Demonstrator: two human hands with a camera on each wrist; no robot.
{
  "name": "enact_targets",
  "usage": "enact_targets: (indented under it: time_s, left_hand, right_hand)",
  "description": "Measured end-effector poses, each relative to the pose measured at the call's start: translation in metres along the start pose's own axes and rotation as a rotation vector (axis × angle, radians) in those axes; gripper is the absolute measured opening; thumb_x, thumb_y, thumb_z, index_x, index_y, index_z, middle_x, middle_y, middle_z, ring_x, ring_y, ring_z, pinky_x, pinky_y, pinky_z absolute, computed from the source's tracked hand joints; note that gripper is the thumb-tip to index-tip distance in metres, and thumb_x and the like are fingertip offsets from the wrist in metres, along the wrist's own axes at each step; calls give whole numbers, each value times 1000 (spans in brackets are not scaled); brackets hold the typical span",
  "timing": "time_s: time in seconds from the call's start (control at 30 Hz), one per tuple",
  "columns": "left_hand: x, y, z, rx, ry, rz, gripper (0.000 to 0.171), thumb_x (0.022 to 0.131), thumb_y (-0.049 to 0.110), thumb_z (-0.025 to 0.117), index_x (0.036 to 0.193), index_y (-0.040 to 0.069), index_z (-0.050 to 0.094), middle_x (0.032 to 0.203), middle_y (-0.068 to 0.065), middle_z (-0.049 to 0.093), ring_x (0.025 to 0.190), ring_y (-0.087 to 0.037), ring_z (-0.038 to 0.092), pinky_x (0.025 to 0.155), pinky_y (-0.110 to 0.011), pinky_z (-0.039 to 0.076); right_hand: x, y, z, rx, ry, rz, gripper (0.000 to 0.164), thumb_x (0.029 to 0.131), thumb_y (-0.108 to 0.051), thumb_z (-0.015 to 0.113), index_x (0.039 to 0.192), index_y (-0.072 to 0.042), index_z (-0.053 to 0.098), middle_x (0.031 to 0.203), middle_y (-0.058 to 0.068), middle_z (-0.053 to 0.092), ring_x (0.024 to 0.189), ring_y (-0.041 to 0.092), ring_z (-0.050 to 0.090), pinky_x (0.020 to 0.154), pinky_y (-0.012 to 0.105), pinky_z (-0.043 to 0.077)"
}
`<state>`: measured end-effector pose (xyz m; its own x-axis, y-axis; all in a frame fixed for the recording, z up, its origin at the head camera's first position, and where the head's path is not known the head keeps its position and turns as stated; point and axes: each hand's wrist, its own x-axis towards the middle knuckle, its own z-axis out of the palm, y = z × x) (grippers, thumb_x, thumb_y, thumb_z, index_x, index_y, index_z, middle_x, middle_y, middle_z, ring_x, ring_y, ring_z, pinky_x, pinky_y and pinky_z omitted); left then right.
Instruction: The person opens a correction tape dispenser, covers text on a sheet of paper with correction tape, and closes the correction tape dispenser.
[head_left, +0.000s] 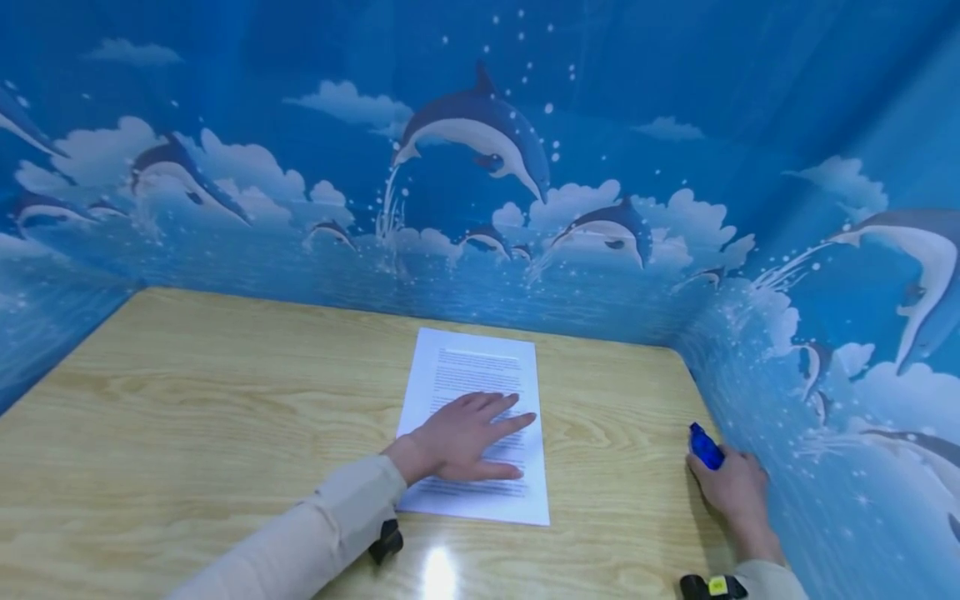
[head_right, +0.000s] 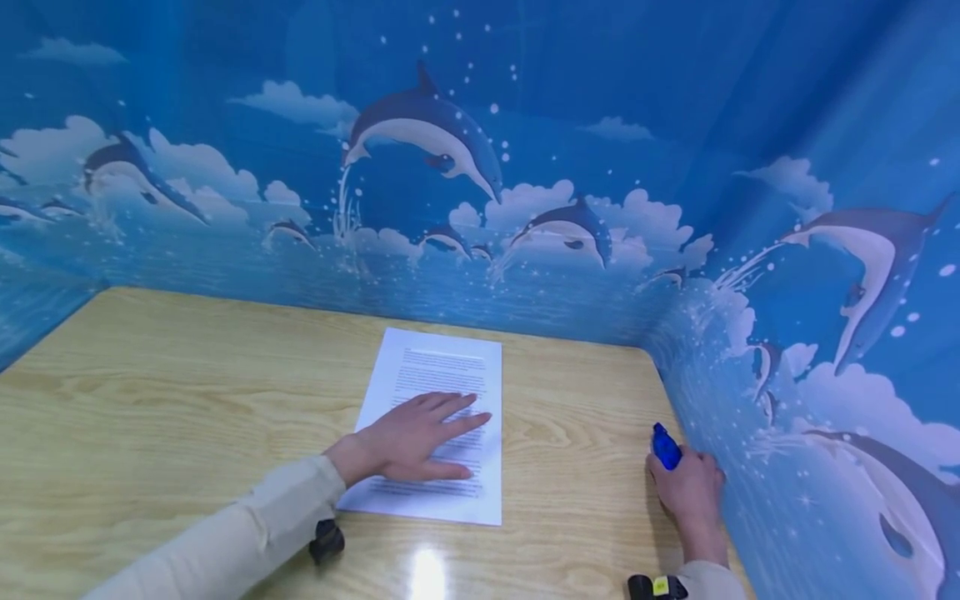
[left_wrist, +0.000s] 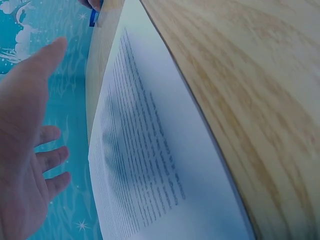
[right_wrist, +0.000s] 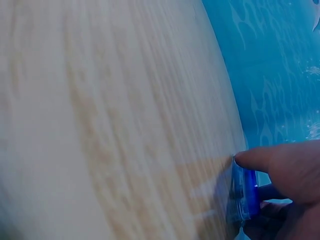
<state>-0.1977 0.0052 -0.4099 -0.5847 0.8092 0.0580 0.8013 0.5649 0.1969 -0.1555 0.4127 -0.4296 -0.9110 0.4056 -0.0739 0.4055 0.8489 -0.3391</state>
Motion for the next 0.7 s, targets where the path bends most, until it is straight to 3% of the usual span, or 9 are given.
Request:
enact_targets:
  time_s: [0.27,0.47,0.7]
  left_hand:
    - [-7,-10,-5,-43,-42,-58,74,91,67,39,153,28,25,156,-9,24,140,-27,25,109,-47,26]
    - [-14,-23,-14,-35,-75,-105,75,91,69,37,153,29,22,156,-8,22,140,-28,25,109,-48,25]
    - [-30,-40,-24,-31,-72,-188,74,92,67,40,153,29,23,156,-8,23,139,-29,27,109,-49,27]
  right_hand:
    - [-3,-4,-1,-26,-41,-44,68,97,-29,52,132,26,29,122,49,28,112,61,28,94,66,29]
    - [-4,-12,-1,-11,-16,-61,64,97,-23,50,134,26,27,122,47,30,114,59,31,96,64,29]
    - [-9,-34,-9,-4,-27,-162,66,99,-28,48,138,21,26,127,47,29,116,59,33,96,66,30]
